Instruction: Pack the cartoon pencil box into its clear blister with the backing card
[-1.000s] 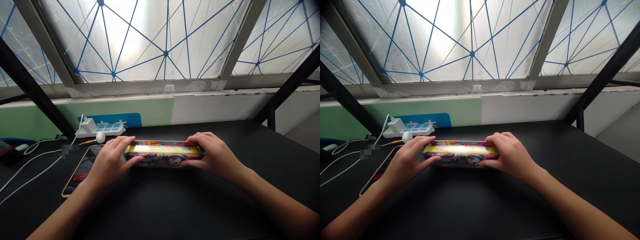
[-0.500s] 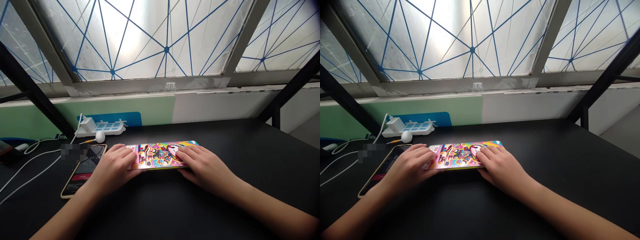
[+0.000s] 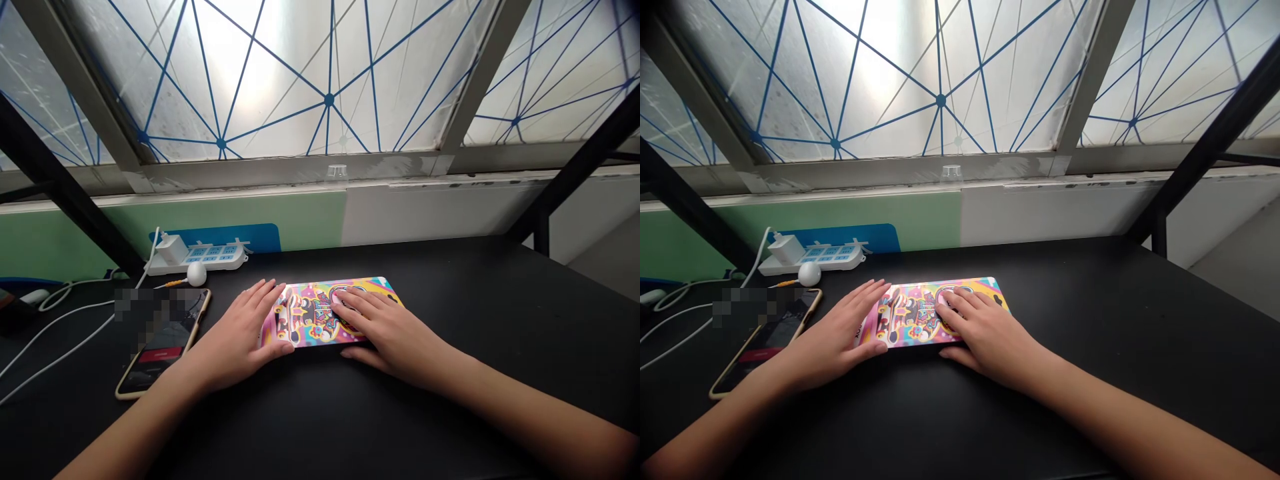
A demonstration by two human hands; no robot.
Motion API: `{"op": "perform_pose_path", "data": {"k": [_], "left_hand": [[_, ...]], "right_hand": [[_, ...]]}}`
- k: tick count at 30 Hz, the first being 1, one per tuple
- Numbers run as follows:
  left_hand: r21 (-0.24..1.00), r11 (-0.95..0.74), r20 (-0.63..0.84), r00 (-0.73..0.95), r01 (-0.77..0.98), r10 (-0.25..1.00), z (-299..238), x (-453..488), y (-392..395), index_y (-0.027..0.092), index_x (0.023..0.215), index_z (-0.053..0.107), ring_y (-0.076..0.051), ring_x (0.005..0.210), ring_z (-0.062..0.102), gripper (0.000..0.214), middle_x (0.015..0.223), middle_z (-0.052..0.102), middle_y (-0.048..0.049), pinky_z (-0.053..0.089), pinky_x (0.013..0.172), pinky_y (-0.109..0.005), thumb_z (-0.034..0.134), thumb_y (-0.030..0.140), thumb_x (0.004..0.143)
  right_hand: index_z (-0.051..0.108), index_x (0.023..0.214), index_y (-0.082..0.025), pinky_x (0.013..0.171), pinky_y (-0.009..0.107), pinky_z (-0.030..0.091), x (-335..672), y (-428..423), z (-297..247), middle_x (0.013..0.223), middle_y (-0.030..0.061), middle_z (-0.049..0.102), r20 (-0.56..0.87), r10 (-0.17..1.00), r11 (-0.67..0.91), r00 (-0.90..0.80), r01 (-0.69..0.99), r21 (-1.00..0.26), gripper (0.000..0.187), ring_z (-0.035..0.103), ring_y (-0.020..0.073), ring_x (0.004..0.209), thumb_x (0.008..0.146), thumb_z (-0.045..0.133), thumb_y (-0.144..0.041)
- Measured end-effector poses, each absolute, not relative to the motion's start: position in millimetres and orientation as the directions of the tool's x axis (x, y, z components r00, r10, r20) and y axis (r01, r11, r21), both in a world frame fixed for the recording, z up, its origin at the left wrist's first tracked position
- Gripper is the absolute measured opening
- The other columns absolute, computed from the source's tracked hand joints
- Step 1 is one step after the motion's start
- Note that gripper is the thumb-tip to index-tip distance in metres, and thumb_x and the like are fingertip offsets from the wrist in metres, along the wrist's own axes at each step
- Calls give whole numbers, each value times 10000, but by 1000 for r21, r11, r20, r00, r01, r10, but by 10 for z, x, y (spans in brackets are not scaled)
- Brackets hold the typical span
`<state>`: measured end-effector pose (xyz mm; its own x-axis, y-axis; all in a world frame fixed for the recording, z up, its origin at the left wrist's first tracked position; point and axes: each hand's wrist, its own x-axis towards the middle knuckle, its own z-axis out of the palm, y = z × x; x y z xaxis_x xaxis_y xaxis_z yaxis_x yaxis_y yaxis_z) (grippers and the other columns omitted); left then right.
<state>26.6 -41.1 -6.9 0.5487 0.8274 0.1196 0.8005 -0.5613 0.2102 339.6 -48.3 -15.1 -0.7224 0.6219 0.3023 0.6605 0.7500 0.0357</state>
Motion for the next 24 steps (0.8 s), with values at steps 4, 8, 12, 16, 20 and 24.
{"op": "perform_pose_path", "data": {"k": [4,8,12,16,20,24], "left_hand": [[256,-498,48,503,829,863,-95,270,-395,182,1624,201,-361,1573,106,903,1704,189,-137,240,1234,-598,475,706,942],[263,-501,54,506,824,861,-91,284,-380,193,1609,267,-354,1564,160,897,1689,242,-136,245,1243,-569,507,716,920],[274,-521,82,521,808,850,-96,281,-369,192,1597,302,-356,1552,195,888,1670,281,-154,266,1237,-561,549,697,909],[295,-545,122,534,785,836,-99,274,-371,192,1579,339,-364,1533,240,882,1646,323,-166,300,1221,-562,597,679,890],[292,-569,148,552,769,821,-74,287,-378,162,1558,370,-379,1509,286,864,1615,364,-195,318,1205,-583,645,617,877],[266,-565,126,552,781,824,-46,302,-383,144,1555,375,-386,1497,305,882,1602,375,-212,307,1204,-593,661,607,862]], "right_hand": [[500,1477,-106,1116,551,458,3388,-491,-117,1527,206,515,270,645,740,-715,673,17,699,475,391,1407,933,640,-523],[524,1453,-90,1126,564,441,3288,-481,-109,1531,224,503,242,668,723,-704,691,13,750,451,409,1423,916,618,-606],[459,1497,-43,1123,607,419,3085,-468,-132,1535,278,470,226,678,706,-700,705,64,877,427,462,1422,884,635,-645],[409,1528,-38,1128,635,390,2825,-474,-125,1571,304,396,202,663,728,-721,684,51,959,372,481,1449,856,639,-683],[382,1541,-42,1162,638,338,2560,-456,-109,1599,291,357,182,629,769,-756,639,-8,969,316,474,1479,863,621,-693],[412,1516,-29,1174,621,329,2469,-395,-119,1588,301,373,192,614,784,-765,619,-39,962,323,459,1481,857,629,-696]]}}
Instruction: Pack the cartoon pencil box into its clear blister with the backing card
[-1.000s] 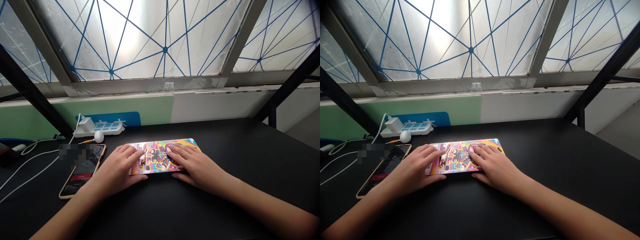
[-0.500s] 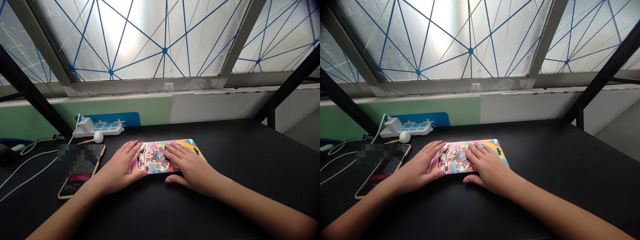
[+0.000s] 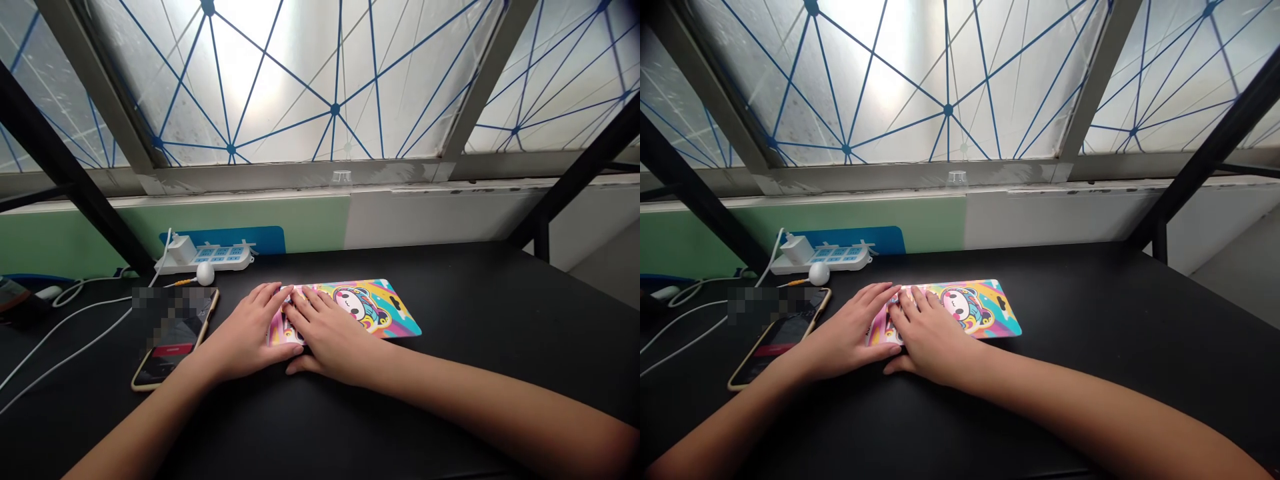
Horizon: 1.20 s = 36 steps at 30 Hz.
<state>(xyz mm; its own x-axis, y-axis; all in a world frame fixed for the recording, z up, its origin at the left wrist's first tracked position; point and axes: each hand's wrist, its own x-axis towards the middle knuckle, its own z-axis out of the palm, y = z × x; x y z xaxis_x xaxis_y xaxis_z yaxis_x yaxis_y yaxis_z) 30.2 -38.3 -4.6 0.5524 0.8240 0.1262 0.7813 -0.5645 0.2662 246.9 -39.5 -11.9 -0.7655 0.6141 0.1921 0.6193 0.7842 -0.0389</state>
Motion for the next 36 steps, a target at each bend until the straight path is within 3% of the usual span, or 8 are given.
{"op": "perform_pose_path", "data": {"k": [12,19,23,25,28,36], "left_hand": [[241,-515,59,517,823,854,-25,244,-404,226,1614,273,-381,1529,259,973,1662,303,-167,278,1200,-593,502,803,864],[203,-524,59,524,827,850,-4,233,-401,256,1577,373,-403,1529,252,933,1664,305,-157,276,1188,-624,445,844,855],[158,-531,42,532,832,846,35,273,-435,209,1584,352,-392,1551,195,920,1672,263,-182,220,1212,-625,449,800,886],[142,-529,66,525,837,849,51,345,-473,160,1558,395,-386,1553,185,832,1662,273,-207,216,1224,-595,465,706,935],[178,-526,89,519,832,850,41,485,-519,155,1559,390,-373,1549,205,678,1657,293,-200,257,1216,-575,357,575,1029],[190,-479,63,476,857,877,-82,487,-425,154,1601,294,-339,1562,160,704,1680,231,-174,208,1234,-571,266,592,1051]], "right_hand": [[234,1624,-237,1158,609,370,2986,-316,2,1649,146,323,99,597,802,-796,593,-67,1011,324,384,1500,832,667,-693],[153,1628,-361,1158,592,383,3692,-300,-140,1642,65,360,144,651,756,-745,654,-32,885,339,342,1499,919,635,-582],[177,1627,-348,1154,615,377,3715,-325,-194,1644,87,351,180,668,733,-722,680,7,820,344,345,1497,955,610,-527],[187,1627,-334,1144,621,386,3621,-345,-213,1643,100,351,203,669,728,-715,686,14,815,349,353,1493,956,620,-494],[209,1626,-306,1114,636,415,3397,-368,-234,1641,120,355,240,673,714,-699,699,35,811,354,379,1487,953,632,-464],[396,1566,-219,1155,603,384,2947,-237,-176,1605,130,424,225,610,772,-759,634,47,642,356,384,1484,987,590,-417]]}}
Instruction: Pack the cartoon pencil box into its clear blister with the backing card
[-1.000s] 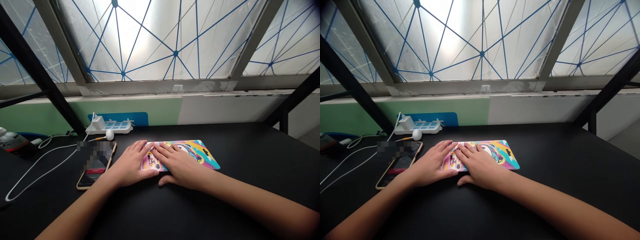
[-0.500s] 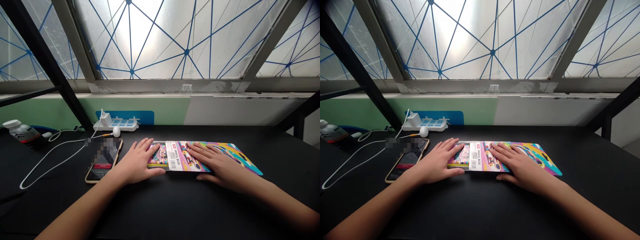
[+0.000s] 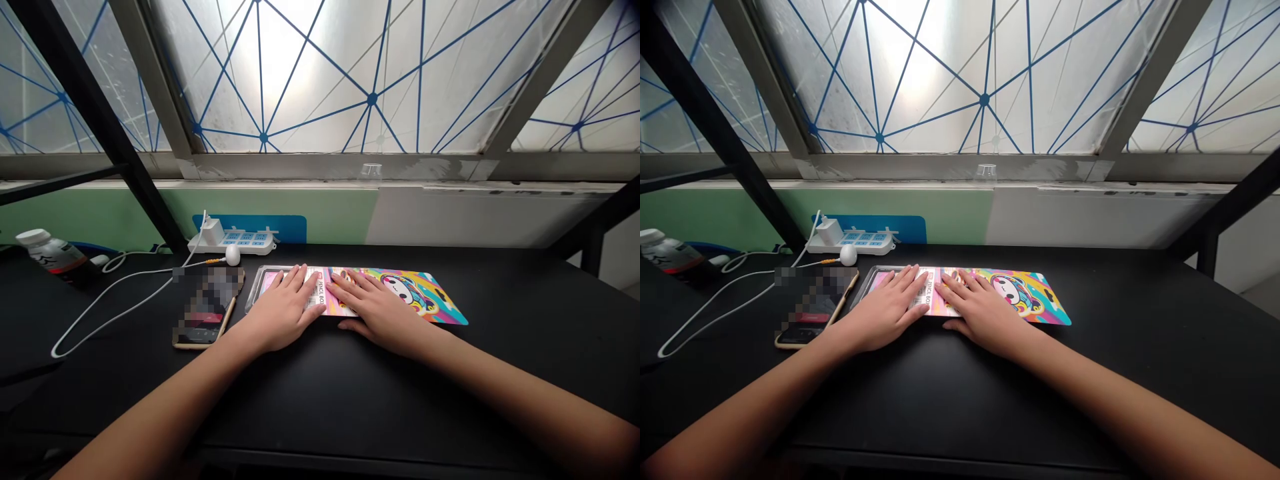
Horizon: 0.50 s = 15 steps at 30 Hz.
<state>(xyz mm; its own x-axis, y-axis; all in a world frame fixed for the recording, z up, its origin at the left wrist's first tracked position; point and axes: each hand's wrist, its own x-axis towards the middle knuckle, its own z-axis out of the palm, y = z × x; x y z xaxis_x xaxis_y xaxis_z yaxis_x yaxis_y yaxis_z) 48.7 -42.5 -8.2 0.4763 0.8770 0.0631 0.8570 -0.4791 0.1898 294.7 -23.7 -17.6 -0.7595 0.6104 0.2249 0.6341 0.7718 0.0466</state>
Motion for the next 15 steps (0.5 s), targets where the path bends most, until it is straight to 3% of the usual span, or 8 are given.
{"op": "perform_pose_path", "data": {"k": [4,10,12,15], "left_hand": [[172,-471,90,463,865,882,-109,459,-409,149,1579,348,-336,1561,175,693,1677,232,-181,224,1228,-570,269,592,1052],[205,-464,75,458,862,885,-96,425,-401,159,1567,384,-332,1558,190,681,1672,239,-176,231,1220,-574,248,587,1056],[215,-463,67,460,860,885,-84,375,-381,165,1571,378,-311,1562,182,650,1675,238,-159,222,1227,-556,236,549,1066],[224,-451,52,451,864,891,-66,298,-344,162,1576,365,-292,1564,173,620,1678,230,-145,204,1234,-546,227,497,1074]], "right_hand": [[361,1580,-311,1136,598,417,3198,-164,-176,1596,89,447,236,609,777,-757,629,10,628,364,351,1487,993,583,-349],[241,1610,-361,1113,544,475,3906,-207,-338,1595,42,439,321,615,745,-720,664,60,823,397,284,1473,899,394,23],[275,1603,-345,1095,524,498,4071,-257,-366,1582,48,456,329,635,709,-699,696,111,857,439,276,1448,856,369,65],[432,1547,-236,1059,512,529,4178,-327,-350,1519,111,539,376,644,647,-666,736,197,772,544,296,1368,838,382,66]]}}
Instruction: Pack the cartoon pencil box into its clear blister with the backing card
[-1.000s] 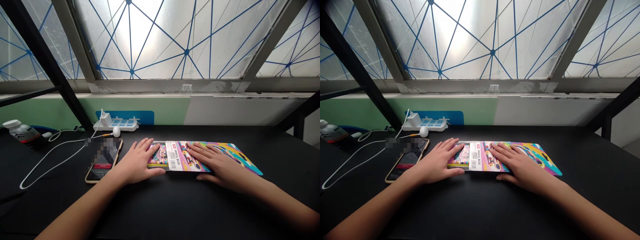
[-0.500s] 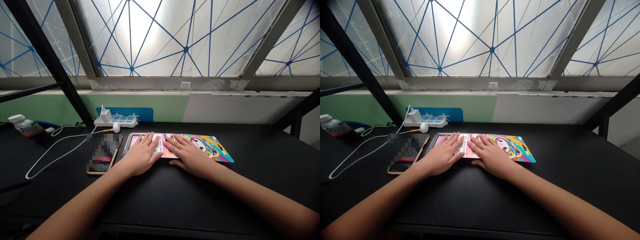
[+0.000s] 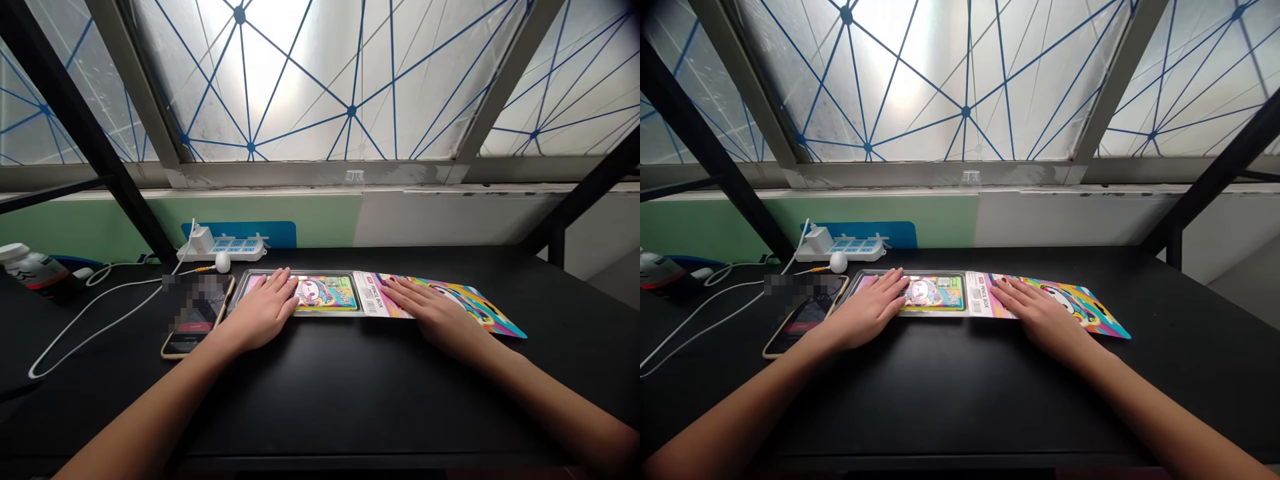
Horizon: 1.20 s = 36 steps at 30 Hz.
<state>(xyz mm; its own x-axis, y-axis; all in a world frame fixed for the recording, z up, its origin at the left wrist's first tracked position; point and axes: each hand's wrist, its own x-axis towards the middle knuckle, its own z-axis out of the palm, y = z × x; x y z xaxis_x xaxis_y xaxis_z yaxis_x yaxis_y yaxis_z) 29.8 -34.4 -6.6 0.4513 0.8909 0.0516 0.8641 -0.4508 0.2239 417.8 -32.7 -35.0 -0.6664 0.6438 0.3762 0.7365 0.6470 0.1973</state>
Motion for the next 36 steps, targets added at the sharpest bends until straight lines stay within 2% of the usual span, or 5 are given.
{"op": "perform_pose_path", "data": {"k": [5,15,20,26,36], "left_hand": [[233,-422,21,429,876,903,-43,251,-288,146,1582,348,-285,1564,159,610,1679,219,-153,206,1234,-543,230,451,1068],[254,-392,-17,409,884,912,-35,239,-197,148,1592,331,-286,1569,135,610,1684,194,-137,179,1240,-547,233,427,1058],[241,-360,-43,380,901,924,-12,329,-114,121,1588,334,-299,1568,131,609,1681,188,-153,185,1237,-545,253,393,1050],[213,-372,-27,386,903,922,4,498,39,135,1568,368,-291,1560,185,571,1671,233,-160,235,1226,-512,295,368,1052],[100,-403,93,394,910,914,-130,546,1,108,1561,379,-301,1553,229,547,1665,282,-155,256,1218,-536,254,319,1072]], "right_hand": [[600,1405,-137,1055,536,520,4104,-401,-221,1416,162,634,461,627,574,-627,773,271,623,613,330,1292,845,399,50],[536,1449,-85,1063,566,482,3998,-595,98,1450,212,587,523,580,490,-624,780,388,545,542,375,1358,927,406,4],[553,1424,-70,1048,535,497,3533,-976,108,1458,189,586,506,474,598,-721,685,415,516,570,346,1335,948,367,-2],[563,1411,-58,998,500,537,2532,-1334,-209,1450,192,597,287,404,859,-869,468,208,462,607,359,1281,1001,415,-212],[489,1454,-55,1210,511,307,2057,-576,-230,1511,233,514,214,496,861,-842,445,-245,685,407,352,1446,973,557,-538]]}}
